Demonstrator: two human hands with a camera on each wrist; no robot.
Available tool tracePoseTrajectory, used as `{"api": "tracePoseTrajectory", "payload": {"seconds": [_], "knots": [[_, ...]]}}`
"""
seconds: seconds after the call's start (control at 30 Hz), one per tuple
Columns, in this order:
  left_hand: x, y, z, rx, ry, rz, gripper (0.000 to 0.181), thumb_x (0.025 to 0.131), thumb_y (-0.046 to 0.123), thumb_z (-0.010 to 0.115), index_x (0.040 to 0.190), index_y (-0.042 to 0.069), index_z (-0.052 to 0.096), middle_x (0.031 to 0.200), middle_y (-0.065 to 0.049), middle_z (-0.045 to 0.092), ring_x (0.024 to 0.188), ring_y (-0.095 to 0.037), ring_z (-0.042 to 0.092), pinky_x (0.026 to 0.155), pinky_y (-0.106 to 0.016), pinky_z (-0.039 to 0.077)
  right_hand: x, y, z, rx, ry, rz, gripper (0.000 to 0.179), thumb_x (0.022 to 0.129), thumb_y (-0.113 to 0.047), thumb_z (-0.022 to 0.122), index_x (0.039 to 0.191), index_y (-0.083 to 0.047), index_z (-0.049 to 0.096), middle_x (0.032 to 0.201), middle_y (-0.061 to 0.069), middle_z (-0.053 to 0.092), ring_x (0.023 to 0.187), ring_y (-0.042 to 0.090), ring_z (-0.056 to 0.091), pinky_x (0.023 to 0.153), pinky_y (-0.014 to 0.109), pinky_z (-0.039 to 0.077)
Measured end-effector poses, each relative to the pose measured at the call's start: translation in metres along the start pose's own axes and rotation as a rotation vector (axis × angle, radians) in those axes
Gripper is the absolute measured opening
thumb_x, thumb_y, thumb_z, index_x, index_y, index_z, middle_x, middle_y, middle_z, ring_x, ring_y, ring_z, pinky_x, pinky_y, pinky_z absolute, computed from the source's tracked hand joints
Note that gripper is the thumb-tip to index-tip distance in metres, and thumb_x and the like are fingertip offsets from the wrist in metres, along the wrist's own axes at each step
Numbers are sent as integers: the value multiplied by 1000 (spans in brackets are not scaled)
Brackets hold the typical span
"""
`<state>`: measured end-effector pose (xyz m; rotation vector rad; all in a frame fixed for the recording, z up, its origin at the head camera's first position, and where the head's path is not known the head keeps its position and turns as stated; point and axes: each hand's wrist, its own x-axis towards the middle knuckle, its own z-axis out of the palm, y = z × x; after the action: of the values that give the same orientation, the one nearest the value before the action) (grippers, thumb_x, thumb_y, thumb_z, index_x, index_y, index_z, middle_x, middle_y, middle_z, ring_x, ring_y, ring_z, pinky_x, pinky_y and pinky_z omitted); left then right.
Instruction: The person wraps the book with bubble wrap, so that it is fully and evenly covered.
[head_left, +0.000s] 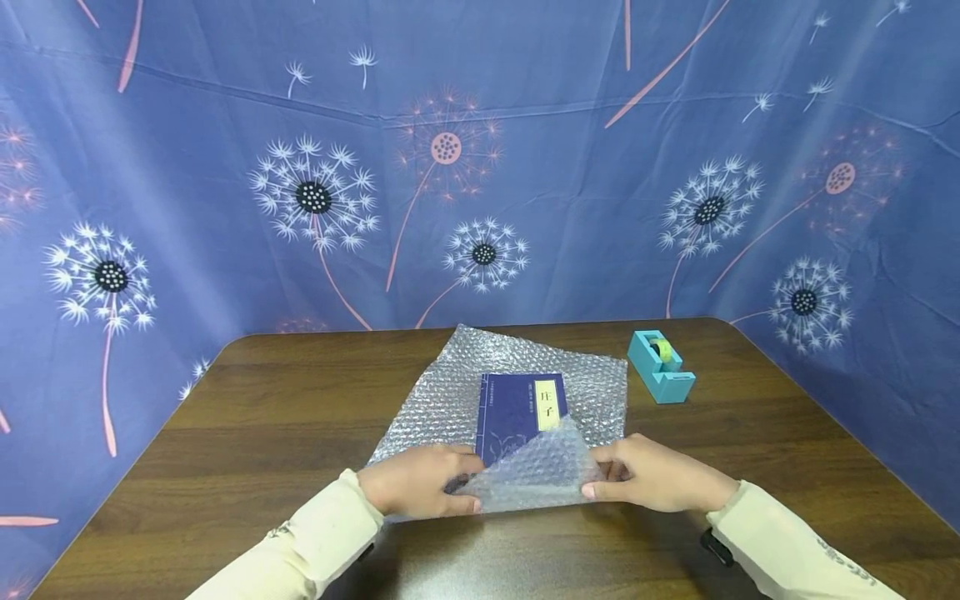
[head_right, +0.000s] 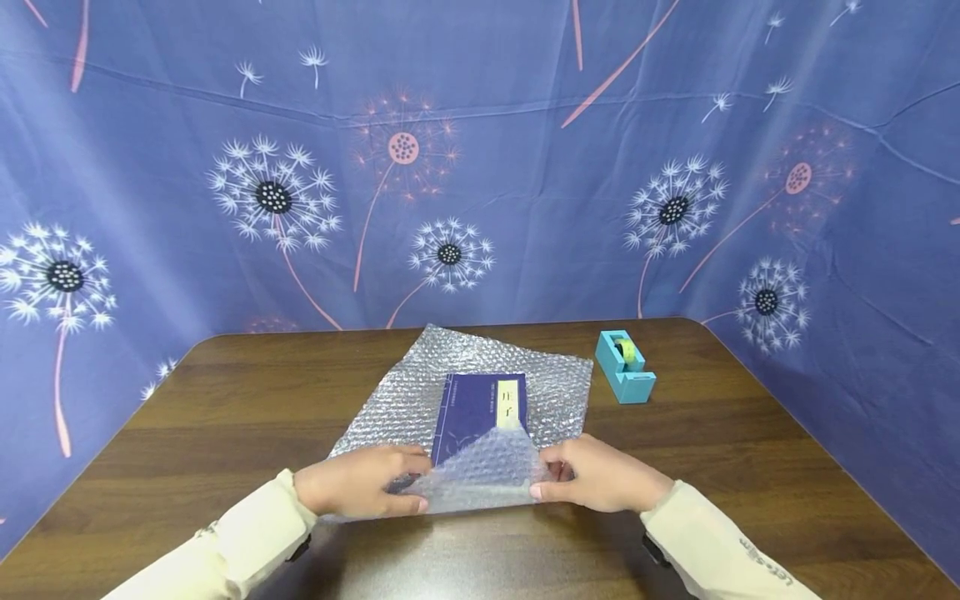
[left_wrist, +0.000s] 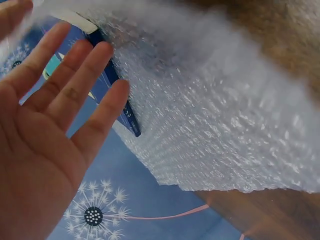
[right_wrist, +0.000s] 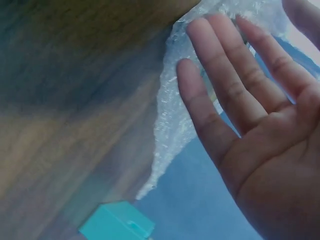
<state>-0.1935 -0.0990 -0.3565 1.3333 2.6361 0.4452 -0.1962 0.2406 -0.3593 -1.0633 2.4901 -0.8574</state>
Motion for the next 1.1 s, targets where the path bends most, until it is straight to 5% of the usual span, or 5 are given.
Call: {"api": "tracePoseTrajectory", "payload": {"seconds": [0.23,0.53,0.73,0.87,1.1], "knots": [[5,1,0,96,147,-112,29,93,30,74,76,16,55,66,11,47,59,-4,42,54,-25,43,8,8,-4,16,140,39,15,102,-28,63,94,-18,71,83,-11,66,71,2,54,63,25,50],[14,6,10,202,310,-300,32,84,34,82,71,16,60,65,6,57,57,-12,55,50,-33,49,19,10,-2,-1,228,137,15,98,-23,68,86,-17,70,80,-9,66,68,4,49,61,24,44],[22,12,19,416,332,-386,36,79,42,85,70,15,62,66,3,60,56,-15,59,48,-31,50,23,12,5,-36,251,178,17,97,-21,70,80,-18,70,67,-10,55,58,3,41,54,23,37],[28,18,22,525,327,-410,37,76,45,87,84,14,68,77,-1,68,66,-19,66,55,-33,54,25,14,8,-82,265,183,20,96,-18,71,76,-19,68,61,-12,52,54,2,41,51,23,38],[40,32,22,669,272,-326,29,77,23,87,102,20,72,94,1,70,85,-16,68,70,-33,58,28,9,13,-138,302,239,22,93,-16,73,73,-19,66,61,-11,54,54,4,45,50,24,40]]}}
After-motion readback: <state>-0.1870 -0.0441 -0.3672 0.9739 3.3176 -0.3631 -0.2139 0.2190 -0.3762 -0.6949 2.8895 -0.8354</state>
